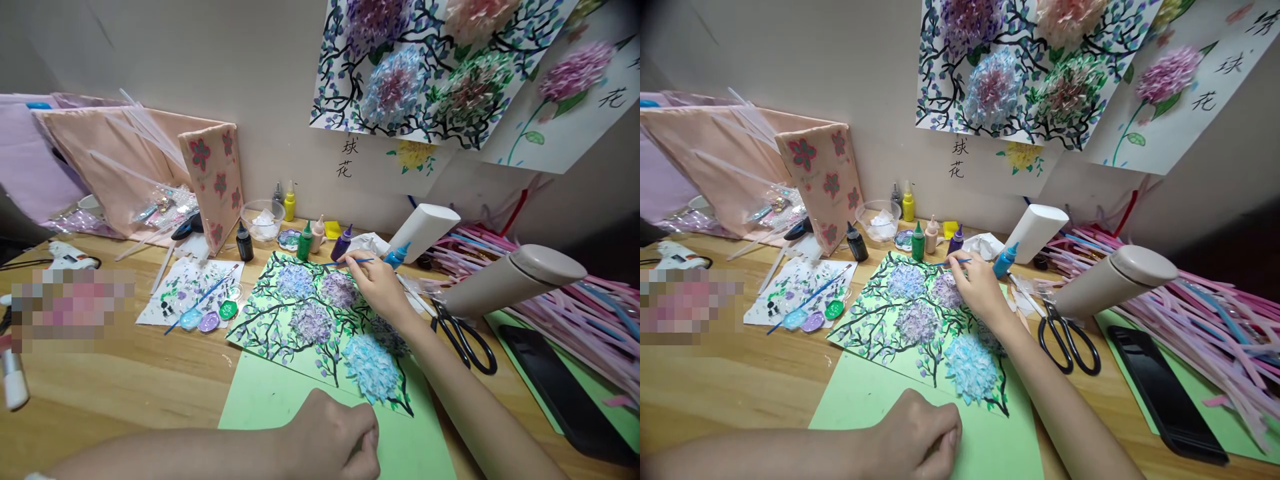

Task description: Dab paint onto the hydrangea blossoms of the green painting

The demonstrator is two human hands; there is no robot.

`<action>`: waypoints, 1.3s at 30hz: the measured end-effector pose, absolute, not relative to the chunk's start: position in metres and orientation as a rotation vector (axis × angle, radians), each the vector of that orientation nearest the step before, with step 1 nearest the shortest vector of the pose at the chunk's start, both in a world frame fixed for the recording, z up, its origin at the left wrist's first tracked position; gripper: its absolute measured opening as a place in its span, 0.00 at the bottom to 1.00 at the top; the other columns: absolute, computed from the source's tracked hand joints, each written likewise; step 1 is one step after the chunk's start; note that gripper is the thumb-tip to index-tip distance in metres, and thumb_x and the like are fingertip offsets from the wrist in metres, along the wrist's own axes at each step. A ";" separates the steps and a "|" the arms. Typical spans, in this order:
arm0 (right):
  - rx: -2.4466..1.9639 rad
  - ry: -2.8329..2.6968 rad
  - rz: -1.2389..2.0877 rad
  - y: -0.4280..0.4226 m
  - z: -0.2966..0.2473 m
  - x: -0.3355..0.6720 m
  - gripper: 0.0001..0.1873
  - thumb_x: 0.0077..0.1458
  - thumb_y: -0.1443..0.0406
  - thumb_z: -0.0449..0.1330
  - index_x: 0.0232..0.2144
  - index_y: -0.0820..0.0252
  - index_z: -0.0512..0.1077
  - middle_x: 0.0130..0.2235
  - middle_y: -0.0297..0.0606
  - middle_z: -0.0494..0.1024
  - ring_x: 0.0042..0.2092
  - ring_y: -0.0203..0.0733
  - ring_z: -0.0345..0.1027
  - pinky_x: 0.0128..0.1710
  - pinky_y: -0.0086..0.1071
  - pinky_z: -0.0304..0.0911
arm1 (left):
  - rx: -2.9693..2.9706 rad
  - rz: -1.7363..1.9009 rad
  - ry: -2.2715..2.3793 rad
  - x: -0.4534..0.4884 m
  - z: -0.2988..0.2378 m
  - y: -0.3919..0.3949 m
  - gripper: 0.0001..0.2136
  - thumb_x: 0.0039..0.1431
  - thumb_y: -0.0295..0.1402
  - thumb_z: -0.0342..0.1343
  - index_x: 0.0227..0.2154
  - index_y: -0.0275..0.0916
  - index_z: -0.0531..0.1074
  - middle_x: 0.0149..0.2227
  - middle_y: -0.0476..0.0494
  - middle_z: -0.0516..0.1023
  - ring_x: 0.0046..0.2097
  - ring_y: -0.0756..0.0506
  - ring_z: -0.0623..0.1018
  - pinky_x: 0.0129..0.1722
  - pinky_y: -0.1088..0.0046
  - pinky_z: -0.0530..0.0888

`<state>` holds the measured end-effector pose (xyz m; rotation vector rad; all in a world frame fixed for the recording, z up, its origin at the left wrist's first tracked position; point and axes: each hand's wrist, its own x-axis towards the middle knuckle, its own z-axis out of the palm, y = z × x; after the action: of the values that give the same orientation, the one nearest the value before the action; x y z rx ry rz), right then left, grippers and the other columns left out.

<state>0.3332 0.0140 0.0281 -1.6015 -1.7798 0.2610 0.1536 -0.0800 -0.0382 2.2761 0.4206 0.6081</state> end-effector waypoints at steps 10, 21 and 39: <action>-1.619 -1.807 0.273 0.015 0.027 0.334 0.14 0.60 0.63 0.46 0.34 0.59 0.71 0.36 0.39 0.74 0.43 0.43 0.65 0.44 0.34 0.57 | 2.275 0.615 0.440 0.155 -0.037 -0.081 0.03 0.44 0.26 0.44 0.22 0.39 0.60 0.13 0.56 0.59 0.16 0.55 0.57 0.16 0.82 0.53; -1.574 -1.804 0.272 0.013 0.029 0.332 0.15 0.60 0.62 0.45 0.34 0.58 0.71 0.35 0.39 0.75 0.43 0.44 0.66 0.44 0.37 0.58 | 2.331 0.564 0.457 0.154 -0.036 -0.081 0.03 0.44 0.26 0.46 0.23 0.40 0.62 0.14 0.56 0.61 0.15 0.54 0.59 0.16 0.81 0.54; -0.840 -2.277 0.284 -0.019 0.069 0.219 0.14 0.61 0.63 0.43 0.39 0.56 0.68 0.35 0.38 0.76 0.42 0.43 0.64 0.43 0.39 0.62 | 2.534 0.190 0.403 0.164 -0.039 -0.077 0.06 0.49 0.35 0.55 0.23 0.40 0.68 0.16 0.54 0.66 0.16 0.52 0.63 0.16 0.77 0.55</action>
<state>0.2190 -0.0192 0.0686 -0.8402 -2.2770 0.2838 0.1644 -0.0775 -0.0390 2.5337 0.4026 0.1896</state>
